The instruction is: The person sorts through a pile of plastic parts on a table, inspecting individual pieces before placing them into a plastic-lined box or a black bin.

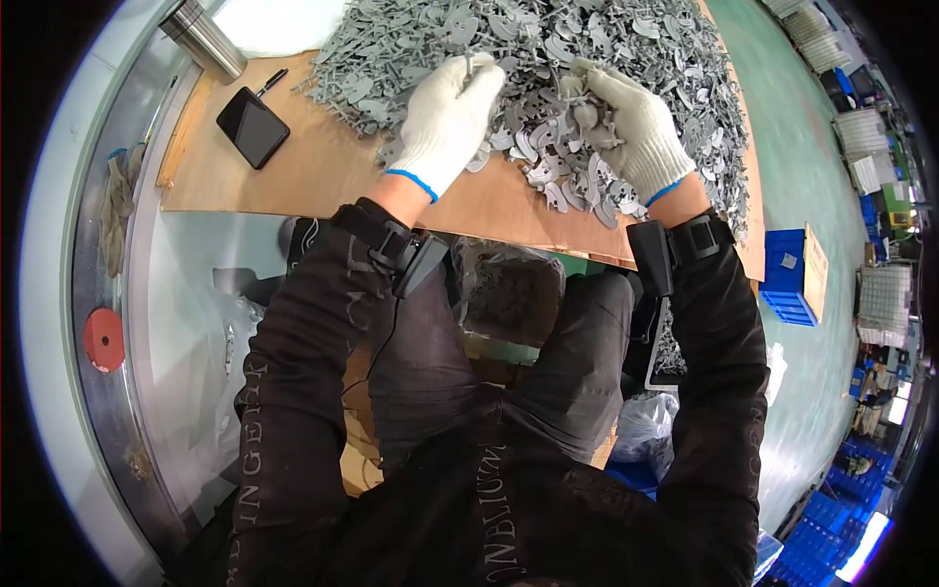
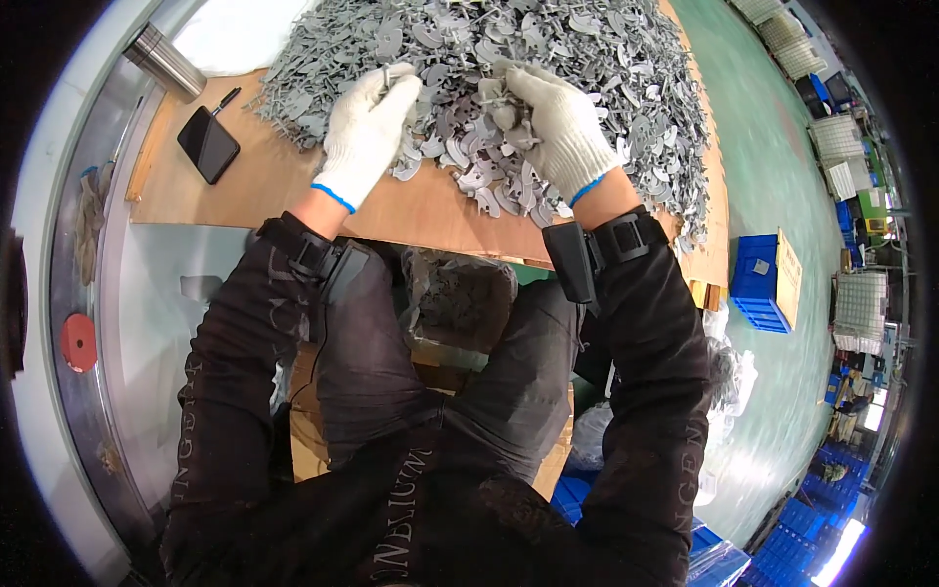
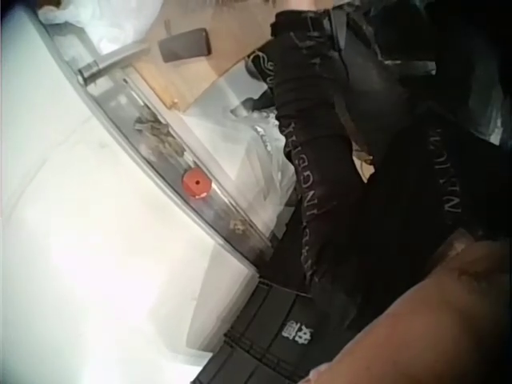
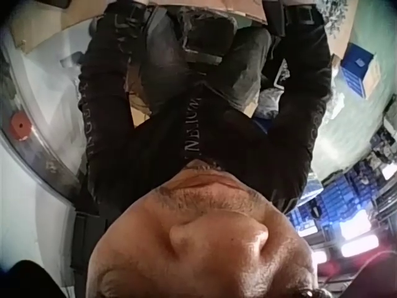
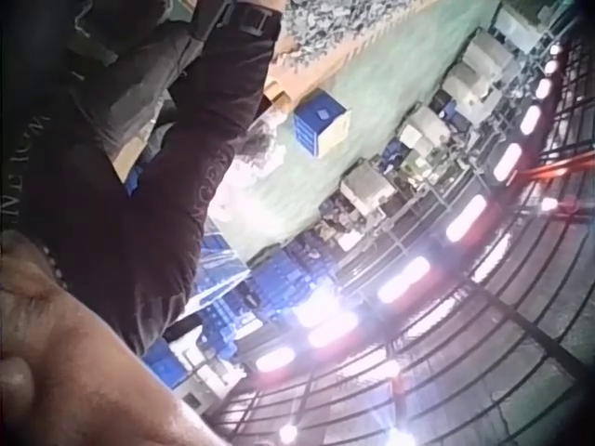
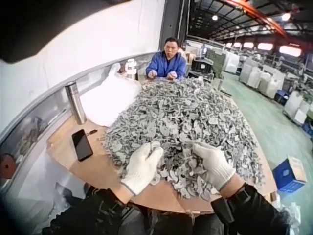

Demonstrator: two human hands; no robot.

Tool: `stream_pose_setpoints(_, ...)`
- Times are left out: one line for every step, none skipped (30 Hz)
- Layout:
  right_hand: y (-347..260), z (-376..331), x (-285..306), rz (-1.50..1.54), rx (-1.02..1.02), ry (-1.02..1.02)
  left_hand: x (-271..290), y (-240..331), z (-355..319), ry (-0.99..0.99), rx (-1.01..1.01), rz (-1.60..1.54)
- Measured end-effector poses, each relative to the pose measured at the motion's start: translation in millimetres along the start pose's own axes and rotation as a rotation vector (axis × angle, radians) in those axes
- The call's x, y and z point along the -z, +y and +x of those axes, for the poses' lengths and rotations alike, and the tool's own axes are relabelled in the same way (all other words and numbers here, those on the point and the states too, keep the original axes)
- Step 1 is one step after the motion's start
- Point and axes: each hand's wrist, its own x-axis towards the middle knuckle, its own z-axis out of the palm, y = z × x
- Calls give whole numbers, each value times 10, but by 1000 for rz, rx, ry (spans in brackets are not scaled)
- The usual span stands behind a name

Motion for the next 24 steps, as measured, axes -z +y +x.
stream_pose_setpoints(6,-32,19,92,-5,-5,-26,7,-25,-37,-57,-29)
stream_pose_setpoints(13,-48,39,185,-9,-10,-45,17,-45,-73,-115,-58)
stream_pose_setpoints(38,-40,72,187,-5,-9,-80,23,-86,-76,-118,-56)
stream_pose_setpoints(79,-16,115,236,-3,-23,-143,22,-160,-151,-94,-59)
stream_pose_setpoints(82,-21,85,285,-2,-39,-200,80,-250,-223,-68,-61)
stream_pose_setpoints(73,-30,62,334,-2,-55,-237,114,-290,-295,-42,-62)
stream_pose_setpoints(74,-45,38,337,1,-57,-258,113,-279,-296,-44,-58)
stream_pose_setpoints(99,-65,-1,320,28,-11,-280,95,-257,-287,-7,-88)
stream_pose_setpoints(131,-83,-47,304,54,35,-298,83,-235,-279,30,-117)
stream_pose_setpoints(136,-119,-101,288,80,84,-315,135,-242,-273,68,-146)
stream_pose_setpoints(145,-134,-124,293,83,87,-319,185,-248,-277,67,-143)
stream_pose_setpoints(155,-147,-140,37,208,127,-309,234,-246,-260,169,-178)
stream_pose_setpoints(163,-159,-145,-220,330,168,-297,294,-245,-243,271,-212)
stream_pose_setpoints(167,-175,-136,-479,448,208,-294,335,-246,-225,374,-245)
stream_pose_setpoints(148,-196,-161,-473,451,208,-268,317,-228,-224,372,-239)
stream_pose_setpoints(114,-220,-184,-403,419,227,-246,264,-181,-187,354,-192)
stream_pose_setpoints(74,-244,-184,-334,387,250,-249,241,-135,-155,335,-148)
stream_pose_setpoints(52,-262,-175,-265,354,272,-256,214,-111,-122,316,-103)
stream_pose_setpoints(60,-255,-138,-260,357,275,-263,177,-117,-125,314,-98)
stream_pose_setpoints(88,-223,-45,-150,306,258,-297,178,-137,-176,321,-133)
stream_pose_setpoints(126,-188,56,-39,256,240,-330,178,-159,-226,328,-168)
stream_pose_setpoints(164,-164,111,71,204,210,-332,176,-181,-266,338,-202)
stream_pose_setpoints(213,-149,162,76,205,210,-363,157,-181,-267,337,-197)
stream_pose_setpoints(267,-139,212,195,174,143,-425,129,-176,-277,286,-198)
